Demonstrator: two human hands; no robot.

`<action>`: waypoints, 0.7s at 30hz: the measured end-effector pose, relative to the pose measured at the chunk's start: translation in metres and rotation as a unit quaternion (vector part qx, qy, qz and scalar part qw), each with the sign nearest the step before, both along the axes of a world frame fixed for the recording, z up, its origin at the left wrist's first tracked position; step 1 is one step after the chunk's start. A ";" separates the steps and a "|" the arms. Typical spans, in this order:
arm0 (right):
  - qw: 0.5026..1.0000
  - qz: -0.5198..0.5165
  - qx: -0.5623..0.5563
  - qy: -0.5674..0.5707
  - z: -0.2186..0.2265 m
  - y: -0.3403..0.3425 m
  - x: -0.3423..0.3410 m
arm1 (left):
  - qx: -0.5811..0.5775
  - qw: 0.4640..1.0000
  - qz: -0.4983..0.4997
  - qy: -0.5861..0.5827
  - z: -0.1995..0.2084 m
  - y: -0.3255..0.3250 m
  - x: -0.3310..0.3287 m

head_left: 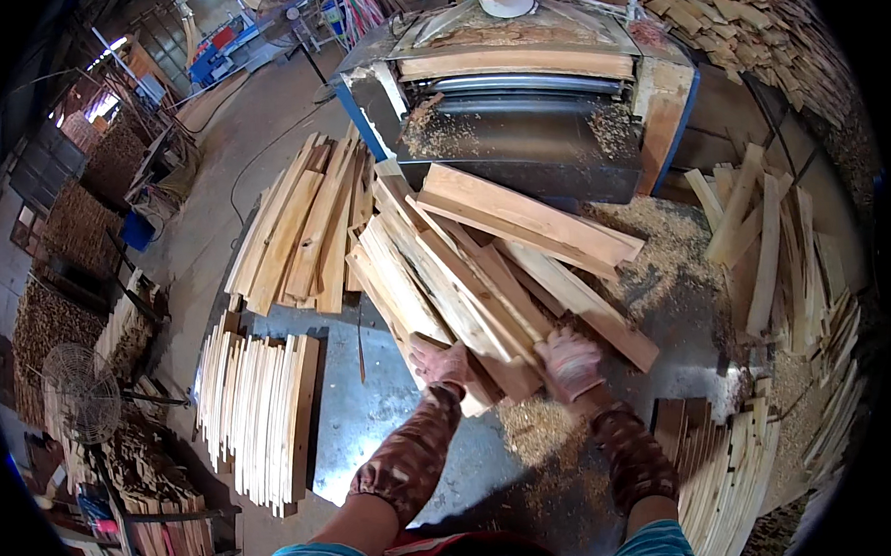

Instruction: The person repeatedly picks up wooden planks from a pile on a metal table, inspects them, and places them into a neat stack. The person also moves a large stack of planks to a storage area and returns to continue sorting.

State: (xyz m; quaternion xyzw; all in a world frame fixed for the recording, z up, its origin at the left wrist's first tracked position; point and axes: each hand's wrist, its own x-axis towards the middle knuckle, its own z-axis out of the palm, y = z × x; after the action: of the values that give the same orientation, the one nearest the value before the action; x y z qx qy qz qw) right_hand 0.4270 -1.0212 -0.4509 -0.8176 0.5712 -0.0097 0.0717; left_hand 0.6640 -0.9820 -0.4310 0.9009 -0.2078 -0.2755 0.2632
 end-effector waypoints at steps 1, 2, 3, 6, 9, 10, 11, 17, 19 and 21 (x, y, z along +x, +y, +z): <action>0.999 0.007 0.033 0.006 0.003 0.016 0.013 | -0.013 1.000 0.000 -0.001 0.001 0.012 0.015; 0.996 0.006 0.080 -0.028 0.006 0.028 0.016 | -0.091 0.996 -0.007 0.006 0.005 0.019 0.023; 0.996 -0.003 0.076 -0.045 0.009 0.036 0.016 | -0.168 0.986 -0.014 0.013 0.009 0.027 0.027; 0.994 0.006 0.000 -0.107 0.004 0.049 0.025 | -0.171 0.983 0.007 0.061 -0.027 0.052 0.081; 0.946 -0.136 0.185 -0.228 0.024 0.054 0.023 | -0.134 0.957 0.025 0.255 0.023 0.074 0.075; 0.952 -0.135 0.184 -0.206 0.034 0.055 0.028 | -0.176 0.958 -0.012 0.226 0.001 0.092 0.093; 0.956 -0.134 0.182 -0.186 0.044 0.054 0.034 | -0.218 0.955 -0.049 0.194 -0.024 0.111 0.109; 0.885 -0.217 0.271 -0.310 0.127 0.127 0.083 | -0.186 0.900 0.053 0.390 -0.084 0.187 0.156; 0.894 -0.156 0.197 -0.372 0.137 0.164 0.116 | -0.187 0.883 0.054 0.426 -0.077 0.207 0.179; 0.810 -0.214 0.279 -0.470 0.138 0.199 0.144 | -0.164 0.882 0.051 0.439 -0.072 0.219 0.194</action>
State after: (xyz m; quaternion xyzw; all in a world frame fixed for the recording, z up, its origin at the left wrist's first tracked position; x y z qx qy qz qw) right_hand 0.5708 -0.8218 -0.3133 -0.5155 0.6065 -0.2481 0.5521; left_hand 0.8578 -0.7625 -0.5026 0.6408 -0.0673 -0.5912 0.4852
